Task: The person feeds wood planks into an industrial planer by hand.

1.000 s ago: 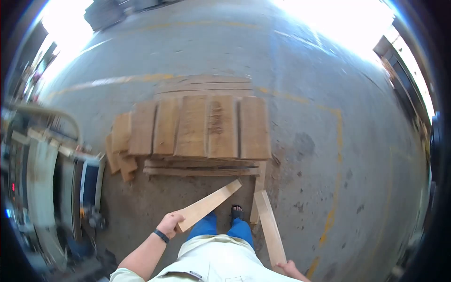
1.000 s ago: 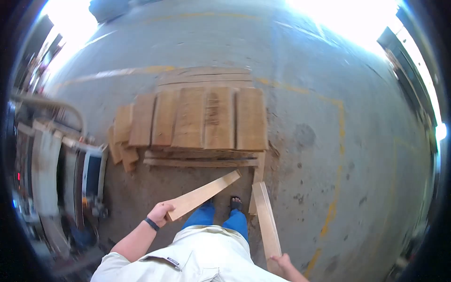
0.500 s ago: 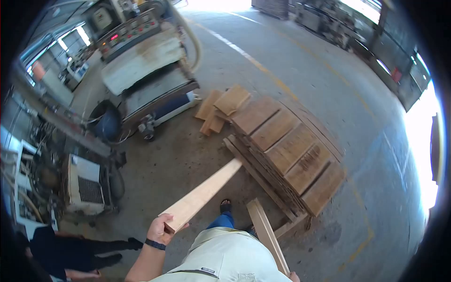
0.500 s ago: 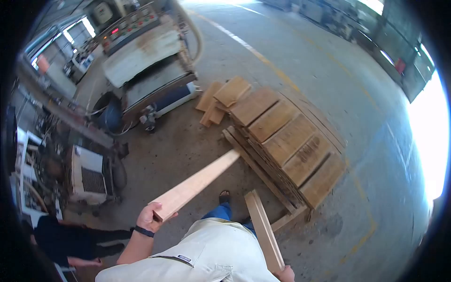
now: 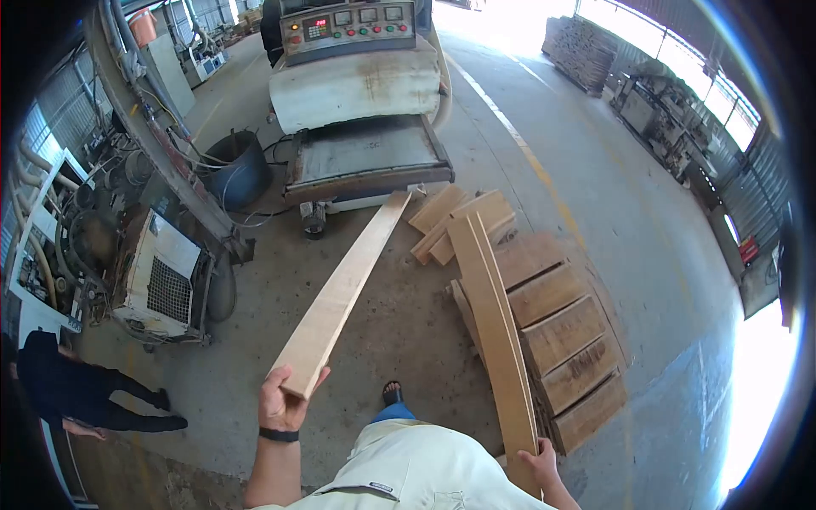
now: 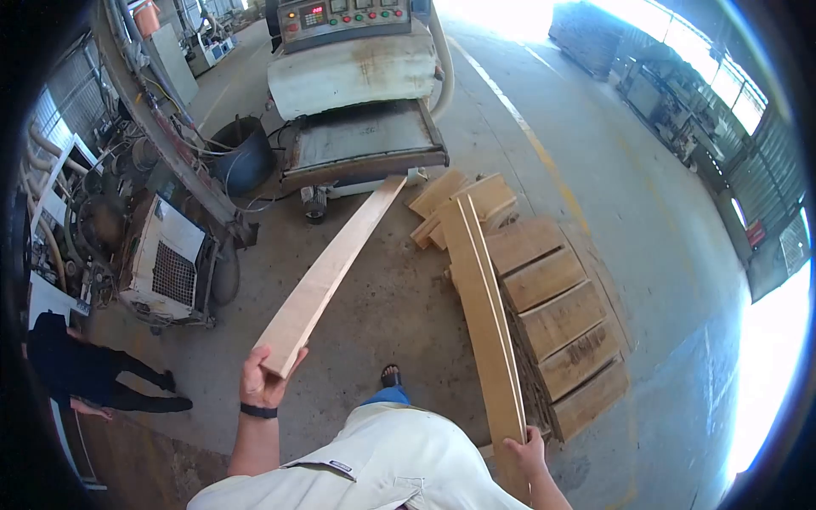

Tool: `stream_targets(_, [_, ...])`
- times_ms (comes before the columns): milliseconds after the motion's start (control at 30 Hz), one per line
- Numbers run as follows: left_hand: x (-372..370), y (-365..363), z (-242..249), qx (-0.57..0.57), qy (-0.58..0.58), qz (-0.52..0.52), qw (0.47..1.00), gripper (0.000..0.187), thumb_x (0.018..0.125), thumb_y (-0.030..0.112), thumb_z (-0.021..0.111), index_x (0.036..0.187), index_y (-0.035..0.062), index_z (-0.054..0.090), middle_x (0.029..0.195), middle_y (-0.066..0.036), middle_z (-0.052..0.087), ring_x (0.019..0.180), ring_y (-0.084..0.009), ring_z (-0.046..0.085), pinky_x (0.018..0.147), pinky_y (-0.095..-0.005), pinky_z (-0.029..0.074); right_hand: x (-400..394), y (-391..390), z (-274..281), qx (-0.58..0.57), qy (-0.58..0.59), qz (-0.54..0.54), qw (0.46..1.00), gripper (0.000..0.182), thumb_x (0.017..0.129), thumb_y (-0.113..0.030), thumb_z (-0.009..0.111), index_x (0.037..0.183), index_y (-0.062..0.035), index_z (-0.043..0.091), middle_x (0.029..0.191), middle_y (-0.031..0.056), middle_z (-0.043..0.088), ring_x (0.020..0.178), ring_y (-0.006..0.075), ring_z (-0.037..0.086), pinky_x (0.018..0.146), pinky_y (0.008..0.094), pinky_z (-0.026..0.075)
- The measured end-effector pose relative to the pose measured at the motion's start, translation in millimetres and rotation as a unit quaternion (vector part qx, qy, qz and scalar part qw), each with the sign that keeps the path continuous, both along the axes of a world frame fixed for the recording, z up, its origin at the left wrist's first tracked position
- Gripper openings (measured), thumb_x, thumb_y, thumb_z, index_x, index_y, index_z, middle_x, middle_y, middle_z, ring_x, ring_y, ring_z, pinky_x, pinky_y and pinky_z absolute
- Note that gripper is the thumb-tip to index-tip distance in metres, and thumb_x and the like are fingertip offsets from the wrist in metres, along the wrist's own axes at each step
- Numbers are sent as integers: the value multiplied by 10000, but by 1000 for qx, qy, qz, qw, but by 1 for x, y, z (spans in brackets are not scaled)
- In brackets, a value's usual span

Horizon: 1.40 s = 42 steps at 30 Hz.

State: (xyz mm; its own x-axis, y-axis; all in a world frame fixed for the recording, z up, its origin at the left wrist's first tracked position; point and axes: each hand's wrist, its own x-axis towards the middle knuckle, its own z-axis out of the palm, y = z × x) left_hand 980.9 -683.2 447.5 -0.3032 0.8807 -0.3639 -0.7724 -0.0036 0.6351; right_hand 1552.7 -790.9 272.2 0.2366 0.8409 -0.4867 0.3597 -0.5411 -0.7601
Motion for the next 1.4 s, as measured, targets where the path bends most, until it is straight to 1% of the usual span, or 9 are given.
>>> stream_targets(333, [-91, -19, 41, -98, 90, -4, 991, 678, 812, 220, 681, 1351, -129, 464, 1258, -277, 610, 1121, -402, 649, 877, -542, 611, -93, 187, 50, 33, 119, 3, 992, 568, 784, -252, 855, 1202, -2, 564, 1087, 82, 670, 992, 180, 637, 888, 337, 518])
stream_targets(600, [-56, -73, 30, -85, 26, 94, 992, 669, 827, 259, 694, 1338, -109, 468, 1237, -279, 611, 1017, -409, 690, 822, -551, 639, -91, 317, 55, 14, 89, 62, 994, 665, 780, -371, 870, 1221, 24, 567, 1100, 94, 670, 1013, 182, 633, 895, 337, 508])
stream_targets(800, [-8, -53, 29, -51, 97, 163, 981, 716, 791, 263, 687, 1357, -114, 466, 1236, -270, 599, 1131, -408, 633, 885, -573, 596, -102, 393, 47, -20, 104, 101, 989, 659, 781, -386, 878, 1194, 28, 575, 1055, 104, 674, 957, 183, 646, 846, 342, 525])
stream_targets(900, [6, -16, 17, -12, 169, 131, 977, 690, 806, 187, 662, 1411, -72, 455, 1305, -238, 592, 1197, -367, 608, 964, -547, 564, -112, 415, 36, -13, 88, 125, 988, 638, 791, -378, 875, 1182, 28, 575, 1023, 106, 679, 917, 184, 654, 802, 352, 540])
stream_targets(967, [6, 0, -3, -74, 429, 106, 894, 684, 813, 120, 642, 1446, -43, 443, 1386, -224, 561, 1236, -369, 593, 1011, -508, 538, -109, 431, 24, -8, 46, 158, 986, 625, 807, -360, 863, 1195, 34, 572, 1049, 121, 679, 931, 195, 662, 810, 345, 544])
stream_targets(1067, [10, 30, -27, -89, 722, 18, 686, 691, 822, 56, 621, 1486, 9, 435, 1495, -192, 495, 1314, -386, 538, 1100, -469, 462, -106, 440, 3, 0, 25, 177, 984, 614, 819, -346, 854, 1204, 37, 569, 1058, 130, 682, 932, 194, 666, 803, 338, 548])
stream_targets(1200, [5, 76, -69, -117, 890, -109, 427, 668, 878, 58, 604, 1520, 66, 418, 1573, -127, 426, 1455, -387, 371, 1206, -560, 282, -119, 436, 15, -6, 41, 174, 984, 604, 830, -317, 847, 1217, 41, 553, 1055, 120, 677, 934, 183, 657, 803, 333, 544])
stream_targets(1300, [-13, 106, -114, -100, 923, -156, 339, 623, 944, 101, 526, 1545, 67, 365, 1625, -91, 346, 1488, -378, 312, 1212, -596, 245, -124, 433, 5, -7, 69, 162, 984, 596, 828, -288, 847, 1226, 34, 541, 1059, 114, 671, 943, 181, 645, 814, 334, 537])
stream_targets(1400, [-34, 135, -164, -101, 922, -178, 329, 617, 945, 113, 508, 1543, 65, 367, 1643, -84, 313, 1513, -377, 254, 1224, -600, 197, -134, 436, -5, -13, 46, 159, 986, 583, 819, -277, 853, 1209, 28, 546, 1062, 110, 661, 951, 171, 638, 815, 325, 536])
